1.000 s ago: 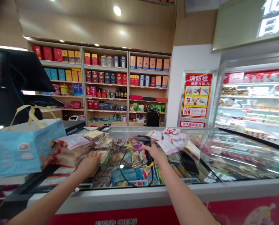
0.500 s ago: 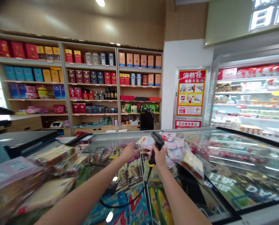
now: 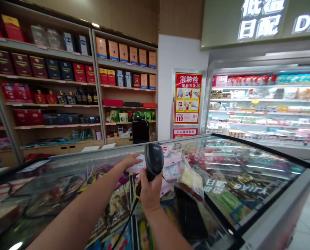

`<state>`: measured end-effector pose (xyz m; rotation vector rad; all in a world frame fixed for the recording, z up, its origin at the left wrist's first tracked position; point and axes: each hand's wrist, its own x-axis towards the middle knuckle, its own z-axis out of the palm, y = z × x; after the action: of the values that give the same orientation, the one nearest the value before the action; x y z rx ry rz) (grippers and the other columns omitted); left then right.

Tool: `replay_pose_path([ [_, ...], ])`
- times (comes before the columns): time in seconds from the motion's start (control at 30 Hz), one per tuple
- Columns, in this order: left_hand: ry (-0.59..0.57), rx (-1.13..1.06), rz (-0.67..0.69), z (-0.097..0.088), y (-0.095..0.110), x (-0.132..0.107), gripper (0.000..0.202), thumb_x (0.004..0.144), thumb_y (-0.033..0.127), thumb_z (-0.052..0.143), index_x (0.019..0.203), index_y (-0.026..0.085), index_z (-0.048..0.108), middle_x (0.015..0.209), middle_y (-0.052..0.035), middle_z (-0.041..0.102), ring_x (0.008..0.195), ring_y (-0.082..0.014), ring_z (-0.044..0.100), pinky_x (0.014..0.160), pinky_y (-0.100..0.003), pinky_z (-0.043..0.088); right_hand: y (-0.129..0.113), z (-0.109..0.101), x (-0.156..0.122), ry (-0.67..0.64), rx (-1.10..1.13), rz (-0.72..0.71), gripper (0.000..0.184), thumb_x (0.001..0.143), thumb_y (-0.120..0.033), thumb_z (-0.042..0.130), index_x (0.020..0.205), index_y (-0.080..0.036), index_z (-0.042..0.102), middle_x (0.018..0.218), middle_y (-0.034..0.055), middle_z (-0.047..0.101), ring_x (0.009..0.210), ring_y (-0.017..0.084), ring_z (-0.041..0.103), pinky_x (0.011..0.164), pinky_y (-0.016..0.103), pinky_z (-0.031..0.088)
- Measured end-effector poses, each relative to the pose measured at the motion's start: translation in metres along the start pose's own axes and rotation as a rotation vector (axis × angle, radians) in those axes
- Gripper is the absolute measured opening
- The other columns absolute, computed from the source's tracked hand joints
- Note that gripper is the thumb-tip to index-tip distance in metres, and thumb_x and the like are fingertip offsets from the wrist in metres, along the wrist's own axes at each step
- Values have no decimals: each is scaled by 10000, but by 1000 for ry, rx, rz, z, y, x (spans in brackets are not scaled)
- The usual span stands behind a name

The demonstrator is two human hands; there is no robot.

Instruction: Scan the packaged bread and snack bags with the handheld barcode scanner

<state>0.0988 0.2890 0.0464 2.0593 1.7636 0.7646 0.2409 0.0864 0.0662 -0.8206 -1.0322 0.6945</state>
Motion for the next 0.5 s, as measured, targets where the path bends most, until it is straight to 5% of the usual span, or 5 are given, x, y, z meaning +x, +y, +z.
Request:
replay_pose_path([
  [0.1, -137, 213, 79, -5, 3, -38, 544, 759, 418, 632, 1246, 175, 609, 1262, -138, 631, 1156, -259, 594, 972, -304, 422, 0, 1, -2, -29, 4, -11, 349, 746, -513, 628, 575, -231, 513, 480, 8, 564, 472, 164, 540, 546, 303, 481],
  [0.2, -152, 348, 79, -12, 10, -95, 629, 789, 500, 573, 1324, 169, 549, 1295, -172, 595, 1194, -290, 565, 982, -352, 421, -1, 2, -3, -73, 33, -3, 350, 745, -504, 636, 572, -225, 515, 474, 1, 550, 465, 155, 529, 533, 294, 473],
  [0.37, 87, 461, -121, -33, 27, -179, 618, 840, 561, 483, 1303, 153, 529, 1303, -202, 573, 1172, -311, 574, 927, -396, 450, 5, 3, -1, -90, 61, 43, 362, 731, -503, 654, 574, -214, 504, 448, -9, 533, 430, 136, 514, 510, 281, 464],
  [0.5, 19, 484, -312, -44, 43, -208, 619, 863, 620, 387, 1061, 96, 651, 1050, -235, 683, 1031, -357, 643, 845, -425, 479, 9, 5, 2, -51, 183, 128, 344, 693, -513, 674, 715, -214, 507, 450, -56, 505, 375, 119, 485, 429, 259, 440],
])
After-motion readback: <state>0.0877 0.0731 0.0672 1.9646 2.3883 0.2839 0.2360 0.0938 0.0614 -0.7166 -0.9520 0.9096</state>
